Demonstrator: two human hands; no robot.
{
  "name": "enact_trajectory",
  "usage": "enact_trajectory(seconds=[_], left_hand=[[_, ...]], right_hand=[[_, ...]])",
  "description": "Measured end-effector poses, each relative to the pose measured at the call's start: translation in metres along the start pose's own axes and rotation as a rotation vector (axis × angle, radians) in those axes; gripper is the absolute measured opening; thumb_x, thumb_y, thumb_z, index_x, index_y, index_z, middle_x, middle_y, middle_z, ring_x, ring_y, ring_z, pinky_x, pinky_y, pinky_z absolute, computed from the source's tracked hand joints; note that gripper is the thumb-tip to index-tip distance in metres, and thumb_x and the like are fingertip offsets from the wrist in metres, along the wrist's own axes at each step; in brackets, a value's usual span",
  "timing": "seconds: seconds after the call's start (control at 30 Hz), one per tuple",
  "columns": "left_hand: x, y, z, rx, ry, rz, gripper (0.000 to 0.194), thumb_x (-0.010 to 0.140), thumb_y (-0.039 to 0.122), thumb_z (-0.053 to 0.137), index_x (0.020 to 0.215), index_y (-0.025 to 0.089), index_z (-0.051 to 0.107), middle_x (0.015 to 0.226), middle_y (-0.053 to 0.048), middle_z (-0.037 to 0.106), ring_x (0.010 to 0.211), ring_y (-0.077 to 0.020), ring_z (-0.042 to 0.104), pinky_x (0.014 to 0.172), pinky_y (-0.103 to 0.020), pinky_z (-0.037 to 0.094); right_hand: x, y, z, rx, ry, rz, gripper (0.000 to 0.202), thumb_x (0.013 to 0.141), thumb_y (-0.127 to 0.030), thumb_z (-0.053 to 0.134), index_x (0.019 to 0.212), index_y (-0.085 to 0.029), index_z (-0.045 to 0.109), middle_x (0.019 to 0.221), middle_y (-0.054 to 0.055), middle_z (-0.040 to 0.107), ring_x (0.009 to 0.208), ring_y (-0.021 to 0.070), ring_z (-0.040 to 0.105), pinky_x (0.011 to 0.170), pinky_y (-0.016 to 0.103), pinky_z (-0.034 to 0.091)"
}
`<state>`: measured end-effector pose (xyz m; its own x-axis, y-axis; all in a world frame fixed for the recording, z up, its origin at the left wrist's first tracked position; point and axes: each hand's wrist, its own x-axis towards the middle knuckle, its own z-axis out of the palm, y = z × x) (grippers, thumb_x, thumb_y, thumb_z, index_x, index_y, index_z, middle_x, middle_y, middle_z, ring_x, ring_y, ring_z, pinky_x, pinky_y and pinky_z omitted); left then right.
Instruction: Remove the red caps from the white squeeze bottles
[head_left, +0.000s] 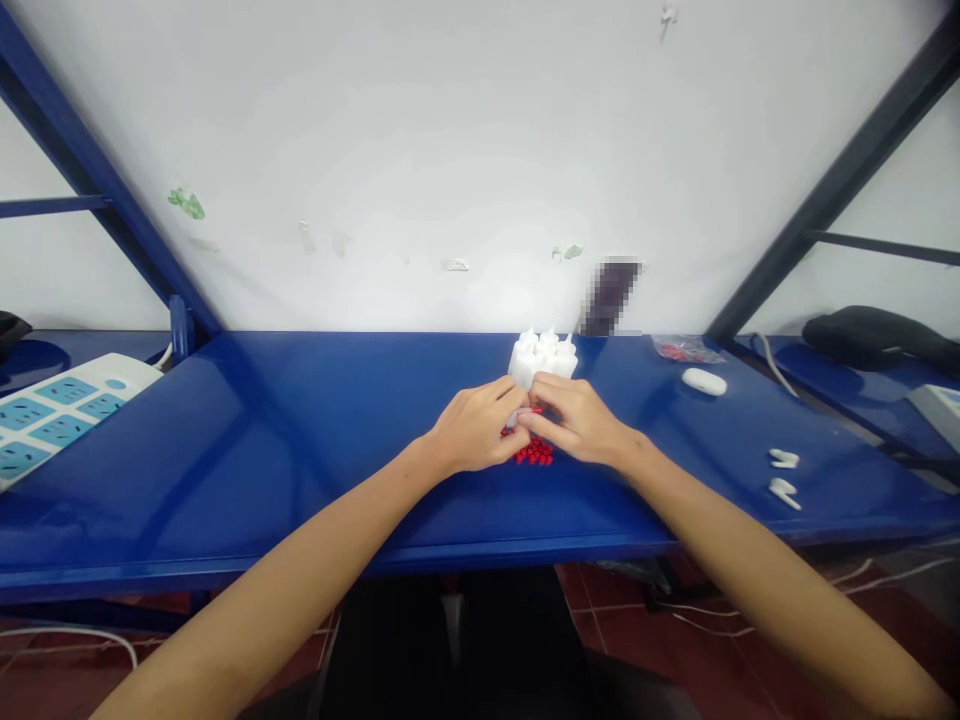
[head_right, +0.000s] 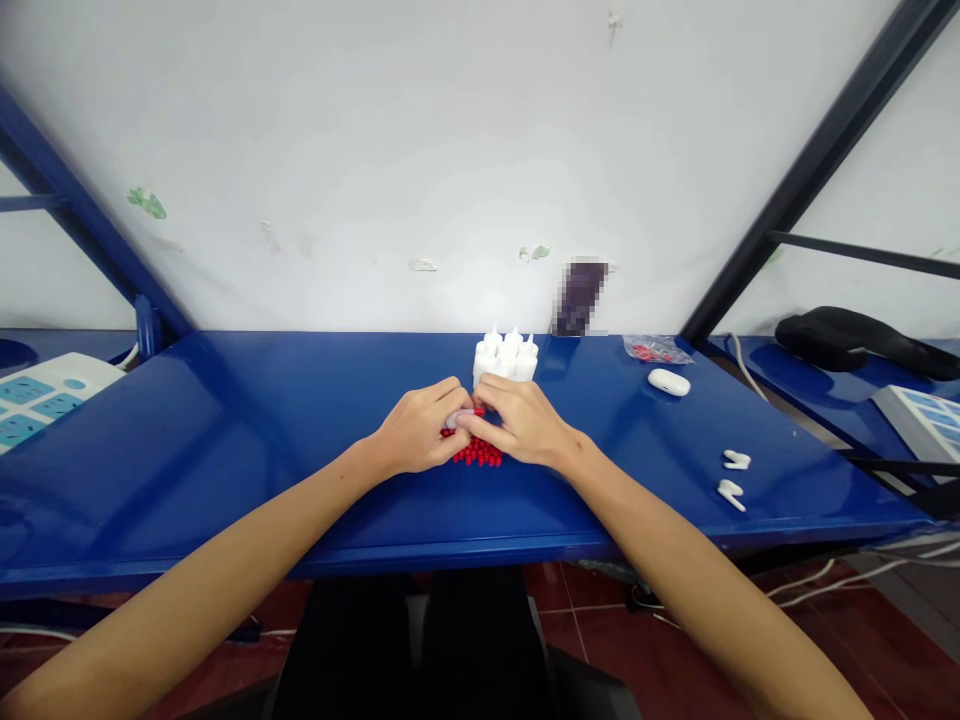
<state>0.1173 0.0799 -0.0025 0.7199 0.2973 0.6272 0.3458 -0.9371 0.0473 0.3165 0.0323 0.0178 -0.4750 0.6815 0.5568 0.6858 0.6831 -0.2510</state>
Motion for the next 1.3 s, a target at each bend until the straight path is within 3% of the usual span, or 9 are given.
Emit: enact_trajectory(seconds=[0.17, 0.37, 0.43, 0.57, 0.73, 0.97, 1.3], left_hand=[[0.003, 0.0, -0.001, 0.055, 0.077, 0.053, 0.013, 0.091, 0.02, 0.043, 0.083, 0.017, 0.053, 0.078, -0.003, 0.056, 0.065, -0.0142, 0.049, 0.058, -0.027, 0.042], [0.006, -0.014, -0.012, 0.298, 0.136, 0.194, 0.012, 0.091, 0.014, 0.046, 0.091, 0.016, 0.058, 0.089, -0.006, 0.06, 0.076, -0.0184, 0.05, 0.067, -0.031, 0.042], [0.005, -0.02, -0.015, 0.276, 0.154, 0.144, 0.012, 0.091, 0.015, 0.047, 0.092, 0.016, 0.059, 0.09, -0.006, 0.06, 0.078, -0.0186, 0.049, 0.069, -0.031, 0.043], [0.003, -0.025, -0.013, 0.181, 0.162, 0.011, 0.013, 0.093, 0.017, 0.047, 0.091, 0.016, 0.059, 0.086, -0.005, 0.061, 0.075, -0.0179, 0.048, 0.071, -0.031, 0.043], [0.002, -0.025, -0.01, 0.167, 0.121, -0.094, 0.015, 0.093, 0.02, 0.045, 0.088, 0.017, 0.058, 0.082, -0.005, 0.062, 0.074, -0.0182, 0.049, 0.072, -0.032, 0.042], [0.001, -0.028, -0.006, 0.18, 0.092, -0.162, 0.016, 0.092, 0.022, 0.045, 0.086, 0.017, 0.059, 0.079, -0.004, 0.061, 0.074, -0.0186, 0.051, 0.071, -0.033, 0.039], [0.0, -0.029, -0.003, 0.126, 0.061, -0.217, 0.016, 0.092, 0.023, 0.046, 0.085, 0.018, 0.059, 0.078, -0.003, 0.061, 0.074, -0.0179, 0.054, 0.072, -0.032, 0.04]], right_hand=[[0.001, -0.009, 0.007, 0.132, 0.02, 0.097, 0.034, 0.101, -0.037, 0.044, 0.072, -0.02, 0.043, 0.061, -0.004, 0.044, 0.055, 0.0101, 0.039, 0.057, 0.027, 0.03], [0.002, -0.006, 0.013, 0.563, 0.025, 0.33, 0.047, 0.104, -0.052, 0.027, 0.068, -0.023, 0.034, 0.058, -0.006, 0.028, 0.051, 0.0107, 0.028, 0.05, 0.027, 0.027], [0.002, -0.003, 0.01, 0.509, -0.053, 0.33, 0.044, 0.103, -0.052, 0.029, 0.07, -0.023, 0.036, 0.061, -0.005, 0.031, 0.054, 0.0112, 0.03, 0.053, 0.027, 0.029], [-0.001, 0.005, -0.006, 0.191, -0.304, 0.307, 0.028, 0.103, -0.044, 0.035, 0.088, -0.022, 0.046, 0.073, -0.002, 0.049, 0.066, 0.0141, 0.045, 0.066, 0.03, 0.036], [-0.002, 0.014, -0.016, 0.159, -0.497, 0.319, 0.024, 0.1, -0.043, 0.041, 0.098, -0.021, 0.051, 0.073, -0.001, 0.056, 0.064, 0.0145, 0.048, 0.064, 0.028, 0.038], [0.001, 0.017, -0.019, 0.196, -0.547, 0.386, 0.022, 0.091, -0.036, 0.057, 0.094, -0.017, 0.068, 0.077, 0.003, 0.067, 0.062, 0.0133, 0.054, 0.061, 0.027, 0.04], [-0.001, 0.017, -0.021, 0.306, -0.599, 0.448, 0.023, 0.084, -0.023, 0.057, 0.103, -0.015, 0.067, 0.078, 0.001, 0.067, 0.053, 0.0103, 0.054, 0.056, 0.025, 0.043]])
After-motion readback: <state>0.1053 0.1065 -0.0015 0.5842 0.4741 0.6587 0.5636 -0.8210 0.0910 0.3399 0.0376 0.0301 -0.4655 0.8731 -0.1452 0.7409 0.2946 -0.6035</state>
